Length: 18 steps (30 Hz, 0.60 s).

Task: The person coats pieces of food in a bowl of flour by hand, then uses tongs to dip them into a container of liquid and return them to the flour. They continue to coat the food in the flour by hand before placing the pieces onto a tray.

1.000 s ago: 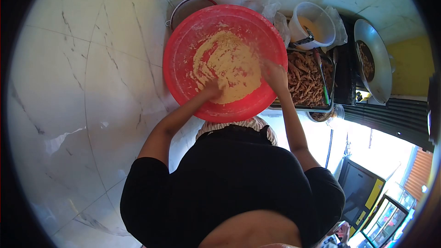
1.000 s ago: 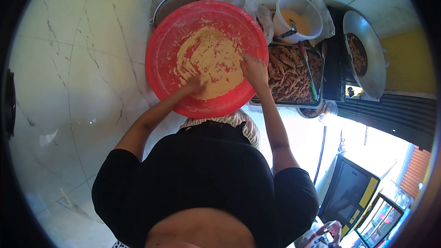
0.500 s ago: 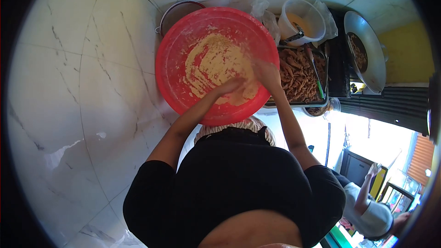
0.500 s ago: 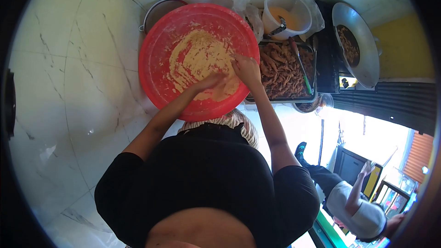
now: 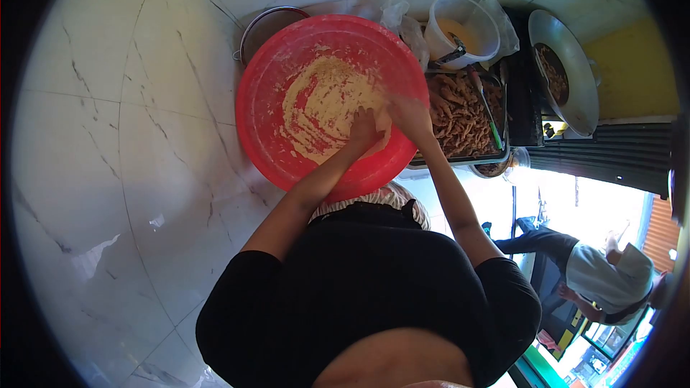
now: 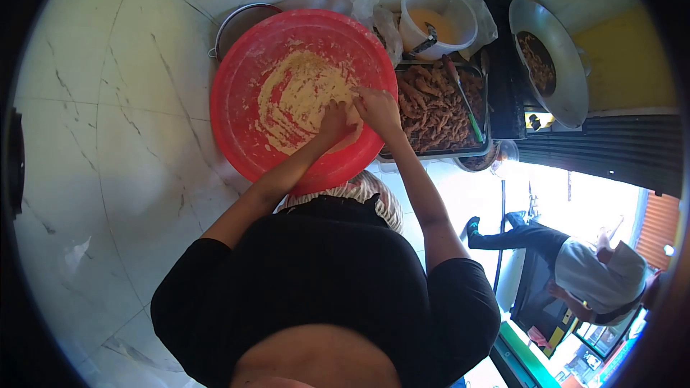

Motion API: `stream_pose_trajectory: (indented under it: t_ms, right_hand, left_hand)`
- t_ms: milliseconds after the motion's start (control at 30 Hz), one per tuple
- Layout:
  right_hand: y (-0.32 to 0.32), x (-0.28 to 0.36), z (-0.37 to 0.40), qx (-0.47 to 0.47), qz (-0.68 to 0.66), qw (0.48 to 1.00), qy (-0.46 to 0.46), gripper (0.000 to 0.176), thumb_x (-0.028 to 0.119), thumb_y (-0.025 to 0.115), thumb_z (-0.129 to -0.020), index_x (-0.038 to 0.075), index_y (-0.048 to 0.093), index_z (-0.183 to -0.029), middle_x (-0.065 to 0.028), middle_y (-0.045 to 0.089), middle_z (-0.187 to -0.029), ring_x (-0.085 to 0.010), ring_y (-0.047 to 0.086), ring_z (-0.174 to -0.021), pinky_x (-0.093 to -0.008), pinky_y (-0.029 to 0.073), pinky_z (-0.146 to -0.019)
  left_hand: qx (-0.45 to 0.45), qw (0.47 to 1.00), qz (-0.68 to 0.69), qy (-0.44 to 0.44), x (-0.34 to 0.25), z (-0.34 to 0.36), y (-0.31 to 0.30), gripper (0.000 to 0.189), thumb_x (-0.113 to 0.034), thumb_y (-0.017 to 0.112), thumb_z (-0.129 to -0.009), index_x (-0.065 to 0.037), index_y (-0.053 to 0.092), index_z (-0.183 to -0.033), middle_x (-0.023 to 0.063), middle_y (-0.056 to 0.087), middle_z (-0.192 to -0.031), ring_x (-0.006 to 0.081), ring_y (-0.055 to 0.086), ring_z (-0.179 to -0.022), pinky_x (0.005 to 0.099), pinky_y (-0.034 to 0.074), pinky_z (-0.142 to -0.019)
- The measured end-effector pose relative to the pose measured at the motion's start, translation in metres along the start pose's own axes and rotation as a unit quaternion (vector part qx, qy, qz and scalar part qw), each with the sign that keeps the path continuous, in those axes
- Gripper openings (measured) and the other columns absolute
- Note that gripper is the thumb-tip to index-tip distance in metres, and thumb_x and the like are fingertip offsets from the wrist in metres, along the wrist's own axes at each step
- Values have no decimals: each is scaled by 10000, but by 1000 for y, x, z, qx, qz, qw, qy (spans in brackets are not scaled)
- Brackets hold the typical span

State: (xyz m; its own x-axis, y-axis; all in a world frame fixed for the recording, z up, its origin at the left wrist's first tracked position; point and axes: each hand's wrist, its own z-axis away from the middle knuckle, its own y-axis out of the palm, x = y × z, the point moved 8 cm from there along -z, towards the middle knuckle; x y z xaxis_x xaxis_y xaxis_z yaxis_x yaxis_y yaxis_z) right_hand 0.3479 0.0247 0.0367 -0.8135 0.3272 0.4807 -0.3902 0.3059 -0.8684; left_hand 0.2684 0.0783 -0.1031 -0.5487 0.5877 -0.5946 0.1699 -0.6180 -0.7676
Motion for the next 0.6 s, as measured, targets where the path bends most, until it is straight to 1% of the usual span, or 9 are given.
stream_pose_trajectory:
  t_ms: [133, 167, 233, 267, 333, 467, 533, 567, 600]
  right_hand:
    - [0, 0, -1, 11, 5, 1000, 4, 226, 239, 519, -819, 97, 611, -969, -121, 622, -785, -291, 590, -740, -400, 445, -704]
    - [-1, 1, 0, 2, 5, 1000, -4, 225, 242, 519, -820, 95, 611, -963, -121, 623, -786, -290, 591, -739, -399, 445, -703]
    - [-3, 3, 0, -6, 5, 1000, -11, 224, 246, 519, -822, 93, 611, -958, -121, 623, -787, -290, 592, -737, -399, 445, -702]
    - [-2, 2, 0, 2, 8, 1000, -4, 223, 244, 520, -821, 89, 611, -952, -123, 623, -789, -290, 592, -738, -398, 445, -702]
    - [1, -1, 0, 11, 9, 1000, 4, 221, 242, 520, -819, 85, 610, -947, -124, 623, -791, -290, 592, -739, -398, 445, -702]
    - [3, -4, -1, 0, 5, 1000, -8, 240, 250, 536, -801, 92, 612, -966, -131, 625, -806, -307, 594, -745, -412, 456, -697]
    - [6, -5, -1, 10, 7, 1000, 0, 262, 263, 548, -789, 108, 615, -989, -134, 626, -824, -322, 596, -753, -425, 467, -693]
    - [6, -5, -1, 3, 8, 1000, -9, 263, 261, 549, -787, 105, 615, -988, -135, 626, -812, -323, 595, -745, -426, 467, -688]
    - [6, -5, -1, -5, 9, 1000, -18, 264, 259, 550, -786, 103, 614, -988, -136, 625, -801, -323, 595, -736, -427, 467, -683]
  left_hand:
    - [70, 994, -41, 72, -11, 10, 7, 559, -276, 721, -619, -10, 491, -1055, 173, 513, -935, 338, 533, -906, 398, 450, -768]
    - [70, 994, -42, 71, -9, 17, 4, 559, -276, 721, -619, -10, 491, -1055, 173, 513, -935, 338, 533, -906, 398, 450, -768]
    - [180, 980, 30, 83, -6, 35, 9, 408, -204, 659, -664, -7, 536, -999, 155, 572, -810, 289, 585, -805, 338, 473, -725]
    - [180, 980, 29, 83, -3, 35, -1, 408, -204, 659, -664, -7, 536, -999, 155, 572, -810, 289, 585, -805, 338, 473, -725]
    - [361, 902, 237, -3, 7, 43, 2, 420, -250, 640, -686, 9, 551, -1005, 155, 597, -835, 246, 591, -795, 324, 465, -698]
    - [343, 899, 255, -91, 50, 29, -7, 397, -279, 610, -713, 14, 570, -978, 169, 600, -910, 211, 584, -800, 312, 454, -684]
    - [77, 950, 298, -46, 76, 0, -26, 384, -285, 616, -727, 23, 568, -952, 185, 587, -869, 240, 580, -822, 330, 460, -718]
    - [75, 950, 299, -47, 78, -5, -21, 384, -285, 616, -727, 23, 568, -952, 185, 587, -869, 240, 580, -822, 330, 460, -718]
    - [64, 978, 198, -23, 74, -13, -17, 399, -268, 624, -725, 26, 547, -983, 196, 572, -896, 266, 569, -852, 343, 460, -745]
